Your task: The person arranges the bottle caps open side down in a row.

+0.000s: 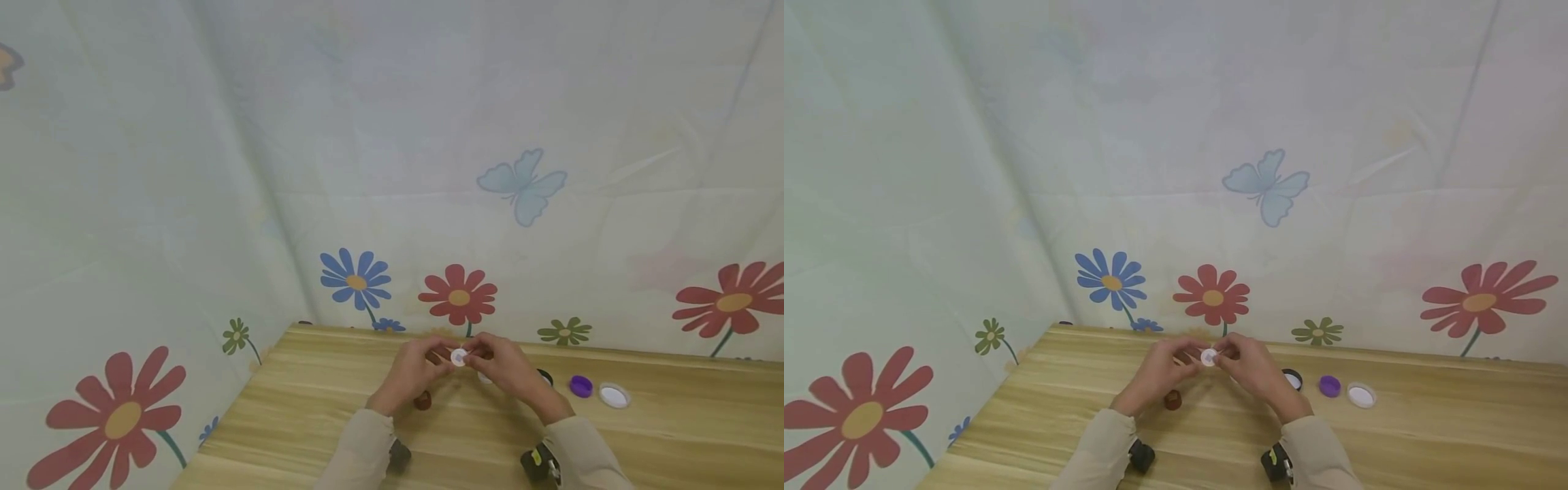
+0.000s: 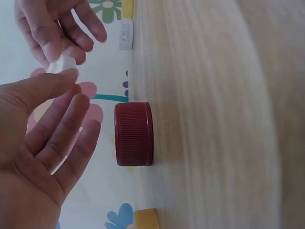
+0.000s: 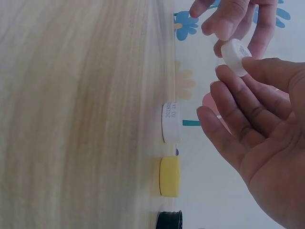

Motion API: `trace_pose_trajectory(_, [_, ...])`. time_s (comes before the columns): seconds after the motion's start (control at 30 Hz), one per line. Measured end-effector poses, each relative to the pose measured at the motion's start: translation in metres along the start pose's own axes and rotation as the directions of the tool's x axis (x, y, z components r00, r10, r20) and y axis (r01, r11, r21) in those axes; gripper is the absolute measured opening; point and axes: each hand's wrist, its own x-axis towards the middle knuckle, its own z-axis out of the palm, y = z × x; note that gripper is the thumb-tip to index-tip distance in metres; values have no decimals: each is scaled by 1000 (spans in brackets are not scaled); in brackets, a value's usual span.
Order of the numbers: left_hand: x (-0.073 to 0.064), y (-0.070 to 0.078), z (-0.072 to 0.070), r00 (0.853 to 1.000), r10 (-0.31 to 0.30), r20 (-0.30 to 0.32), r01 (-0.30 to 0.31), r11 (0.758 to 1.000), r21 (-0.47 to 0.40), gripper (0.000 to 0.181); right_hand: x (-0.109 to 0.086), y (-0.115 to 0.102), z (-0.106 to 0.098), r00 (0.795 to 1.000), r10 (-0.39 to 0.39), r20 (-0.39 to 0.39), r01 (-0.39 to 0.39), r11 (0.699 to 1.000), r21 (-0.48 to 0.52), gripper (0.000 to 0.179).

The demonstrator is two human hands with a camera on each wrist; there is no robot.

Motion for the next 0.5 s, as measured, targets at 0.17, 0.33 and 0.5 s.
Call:
trace_pose_trajectory(0.17, [-1, 2, -1, 1000, 19, -8, -19, 999, 30, 31, -1, 0, -1, 999, -33, 15, 32, 999, 14, 14])
trace_pose_trajectory(0.33, [-1, 3, -2, 1000, 21, -3, -21, 999, 49, 29, -2, -1, -2, 999, -31, 30, 30, 999, 28, 13])
trace_pose_trajectory(0.5, [-2, 5, -2, 1000, 7, 4, -8, 999, 43, 26, -3, 0, -1, 999, -17, 43, 17, 1000, 6, 18])
